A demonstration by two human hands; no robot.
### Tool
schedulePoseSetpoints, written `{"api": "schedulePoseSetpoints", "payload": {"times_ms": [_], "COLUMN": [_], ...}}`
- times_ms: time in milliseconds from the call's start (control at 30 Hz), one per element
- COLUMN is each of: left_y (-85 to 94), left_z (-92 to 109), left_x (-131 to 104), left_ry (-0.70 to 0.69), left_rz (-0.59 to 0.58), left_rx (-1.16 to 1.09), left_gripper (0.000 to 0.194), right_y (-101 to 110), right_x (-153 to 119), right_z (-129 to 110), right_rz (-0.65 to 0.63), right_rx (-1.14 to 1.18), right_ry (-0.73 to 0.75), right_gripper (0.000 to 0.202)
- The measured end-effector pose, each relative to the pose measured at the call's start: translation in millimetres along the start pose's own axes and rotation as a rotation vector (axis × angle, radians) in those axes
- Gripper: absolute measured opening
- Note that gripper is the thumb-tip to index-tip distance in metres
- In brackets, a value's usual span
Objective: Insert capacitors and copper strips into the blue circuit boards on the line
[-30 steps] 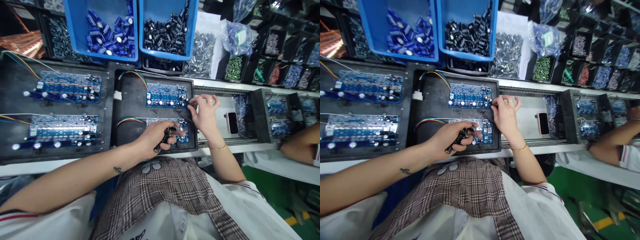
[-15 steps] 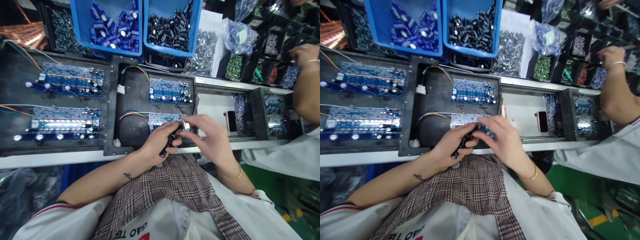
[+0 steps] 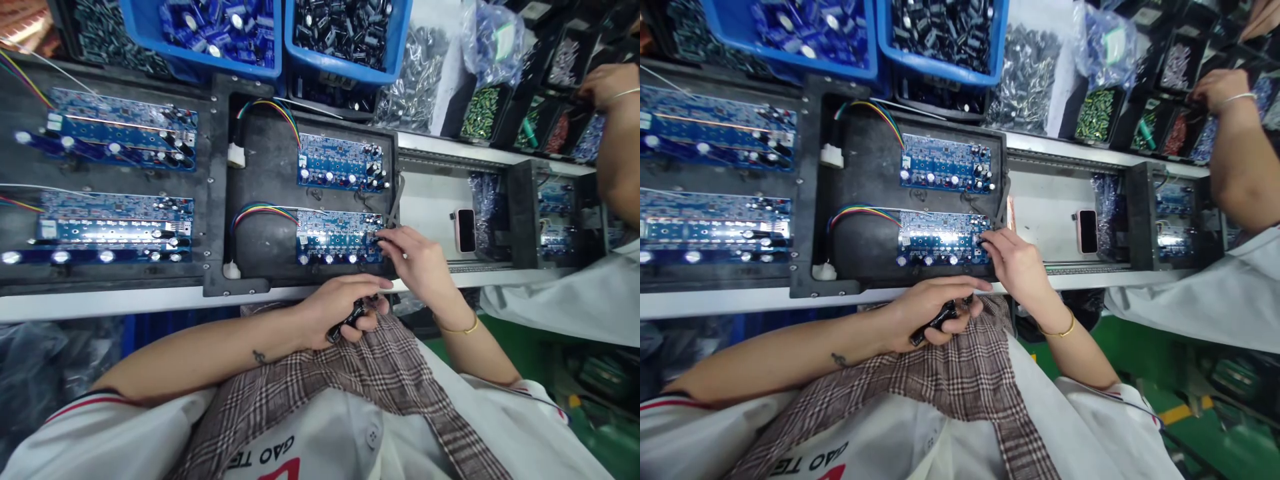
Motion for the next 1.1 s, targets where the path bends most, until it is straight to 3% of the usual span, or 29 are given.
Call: {"api": "schedulePoseSetpoints", "payload": {"times_ms": [233,467,667,800,933,1100], "left_y": [6.0,7.3,10.7,11.6,13.7,13.1], "left_z": [3,7,1,0,0,-2], "left_x": [-1,0,6,8,8,8], "left_ry": [-0.053,-0.067,-0.017,-0.058,-0.102,-0.094], "left_rz": [0.046,0.045,0.066,0.095,0.153,0.142], "left_rx": [-0.073,-0.125,-0.143,-0.116,-0.122,-0.121], "left_gripper": [0.011,0.019,0.036,0.039,0.034,0.025], "right_y": [1,-5,17,23,15,-2], "right_x": [2,4,-8,-23,-25,-21], "right_z": [-6,-8,-19,-33,-17,1], "right_rz": [0.005,-0.030,0.026,-0.074,0.013,0.008], "right_rx": [-0.151,-0.251,0.039,0.231,0.054,-0.055], "right_ry": [0.047,0.140,0.088,0.068,0.027,0.012], "right_gripper": [0.024,0.027,0.030,0.024,0.016,0.019]}}
Point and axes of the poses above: each hand's wrist, its own x-axis towards the middle knuckle, its own y-axis out of the back of the hand, z = x × y, the point moved 7 cm from there along x, towards the middle knuckle, and after that the axes turned 3 degrees about -x, right-handed, at the moved point
